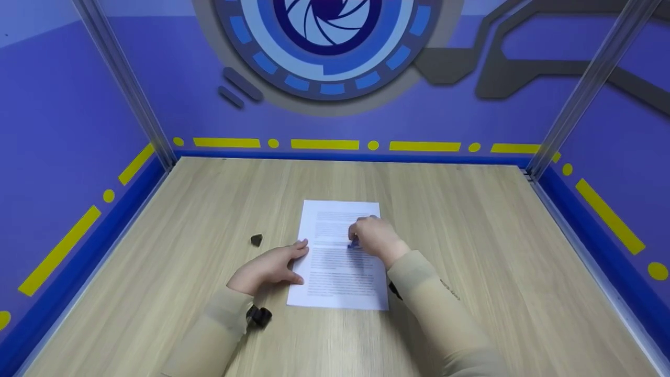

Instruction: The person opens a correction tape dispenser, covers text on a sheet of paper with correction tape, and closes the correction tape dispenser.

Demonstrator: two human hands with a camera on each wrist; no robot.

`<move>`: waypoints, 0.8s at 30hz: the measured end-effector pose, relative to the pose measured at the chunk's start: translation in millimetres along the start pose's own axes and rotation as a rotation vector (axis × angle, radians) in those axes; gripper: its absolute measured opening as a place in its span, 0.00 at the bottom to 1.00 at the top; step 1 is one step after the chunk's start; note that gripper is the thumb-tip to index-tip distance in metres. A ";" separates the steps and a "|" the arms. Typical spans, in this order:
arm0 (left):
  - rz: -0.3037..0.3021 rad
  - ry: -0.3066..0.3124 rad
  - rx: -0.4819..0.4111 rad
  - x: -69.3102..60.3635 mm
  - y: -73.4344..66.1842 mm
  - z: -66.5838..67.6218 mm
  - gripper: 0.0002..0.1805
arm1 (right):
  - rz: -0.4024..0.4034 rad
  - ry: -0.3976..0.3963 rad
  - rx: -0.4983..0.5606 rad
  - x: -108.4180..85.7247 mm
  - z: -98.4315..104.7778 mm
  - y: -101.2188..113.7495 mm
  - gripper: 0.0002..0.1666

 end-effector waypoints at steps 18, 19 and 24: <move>0.000 0.004 -0.033 -1.8 -0.3 1.5 0.44 | -0.039 0.013 0.003 -7.8 0.6 -7.9 0.13; 0.002 0.004 -0.034 -1.7 -0.1 1.4 0.44 | -0.039 0.014 0.003 -7.9 0.5 -8.4 0.13; 0.005 0.002 -0.034 -1.1 0.7 1.3 0.44 | -0.039 0.016 0.017 -9.5 0.4 -10.2 0.12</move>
Point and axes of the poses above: each hand's wrist, its own x-axis towards the middle knuckle, its own z-axis out of the back of the hand, y = z × x, the point moved 10 cm from there along x, towards the middle knuckle, and after that the axes turned 11 degrees about z, right-handed, at the moved point
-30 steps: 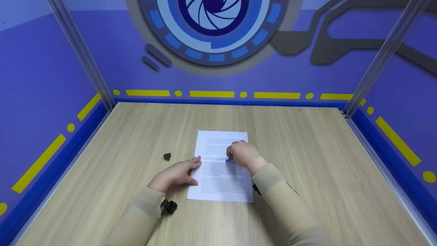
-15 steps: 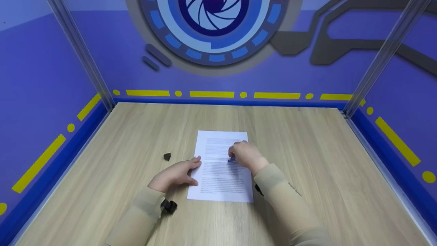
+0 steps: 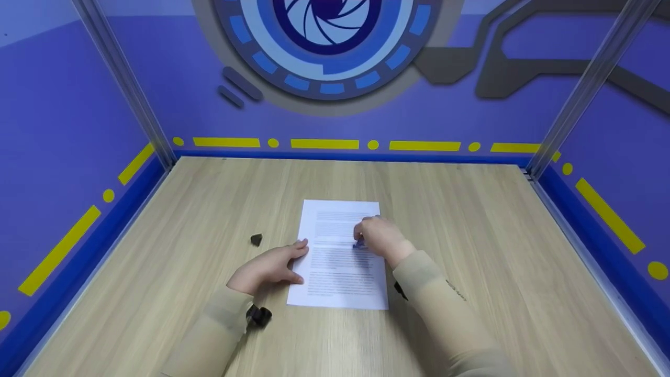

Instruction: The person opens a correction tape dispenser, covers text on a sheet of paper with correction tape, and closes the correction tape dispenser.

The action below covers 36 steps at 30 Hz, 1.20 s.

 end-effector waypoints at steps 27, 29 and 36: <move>0.002 0.007 0.000 -0.1 0.2 -0.2 0.44 | -0.012 -0.010 0.007 -9.9 2.2 -7.4 0.12; 0.004 0.007 0.001 0.2 0.3 -0.2 0.44 | -0.008 -0.014 0.007 -10.2 2.6 -7.5 0.12; -0.001 0.010 -0.001 -0.8 -0.6 -0.1 0.44 | 0.012 -0.027 0.011 -11.9 3.9 -8.7 0.12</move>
Point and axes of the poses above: each hand's wrist, its own x-axis towards the middle knuckle, its own z-axis out of the back of the hand, y = z × x, the point moved 10 cm from there along x, towards the middle knuckle, and after that the axes turned 11 degrees about z, right-handed, at the moved point
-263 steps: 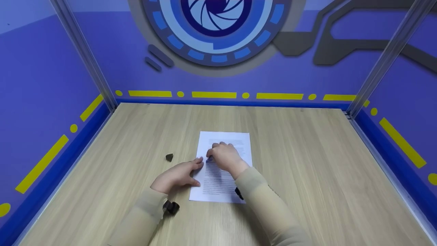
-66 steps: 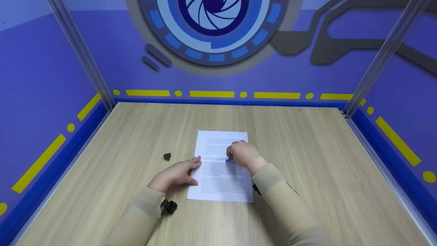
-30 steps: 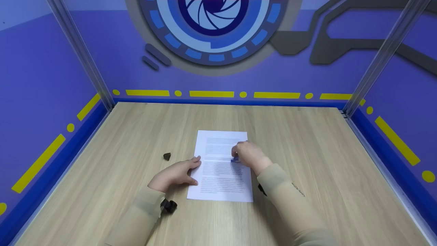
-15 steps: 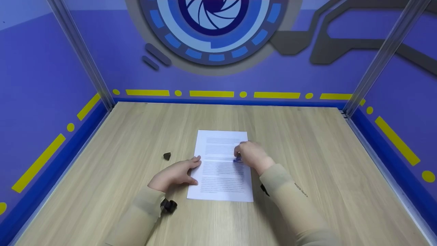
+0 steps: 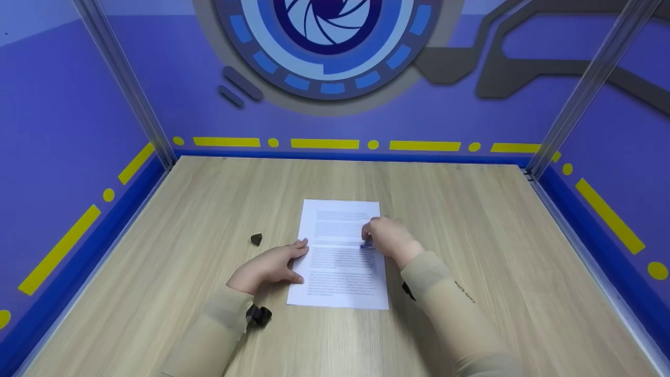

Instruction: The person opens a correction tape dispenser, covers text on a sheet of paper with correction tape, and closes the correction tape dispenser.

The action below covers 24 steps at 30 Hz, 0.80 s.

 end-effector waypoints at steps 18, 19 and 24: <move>-0.009 -0.008 -0.006 -0.1 -0.3 0.1 0.44 | -0.031 0.002 0.016 -5.5 0.3 -6.4 0.13; -0.009 -0.007 -0.007 -0.3 -0.6 0.1 0.44 | -0.036 0.005 0.016 -5.8 0.3 -7.1 0.13; -0.008 -0.004 -0.017 -1.2 -1.4 0.1 0.44 | -0.042 0.013 0.013 -7.7 0.9 -9.2 0.13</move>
Point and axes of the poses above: each hand's wrist, its own x-axis towards the middle knuckle, its own z-axis out of the back of the hand, y = z × x, the point moved 10 cm from there along x, towards the middle knuckle, and after that the axes turned 11 degrees about z, right-handed, at the moved point
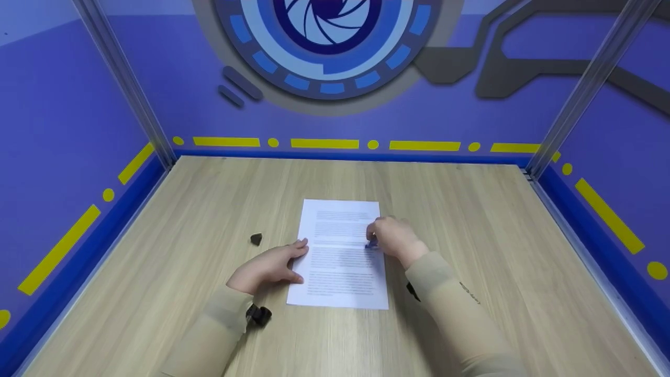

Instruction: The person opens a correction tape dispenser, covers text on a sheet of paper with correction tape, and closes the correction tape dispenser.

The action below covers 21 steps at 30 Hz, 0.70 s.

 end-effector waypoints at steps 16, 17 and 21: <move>-0.005 -0.009 0.013 1.9 1.6 -0.2 0.44 | -0.021 -0.005 -0.050 -4.9 2.2 -6.8 0.12; -0.004 -0.008 0.012 2.1 1.8 -0.3 0.44 | -0.022 -0.005 -0.046 -5.0 2.0 -7.3 0.12; -0.002 -0.006 0.011 2.5 2.0 -0.6 0.44 | -0.019 -0.009 -0.043 -6.1 2.7 -7.5 0.13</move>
Point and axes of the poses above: each hand's wrist, its own x-axis towards the middle knuckle, its own z-axis out of the back of the hand, y = z × x, the point moved 10 cm from there along x, towards the middle knuckle, and after that the axes turned 11 degrees about z, right-handed, at the moved point
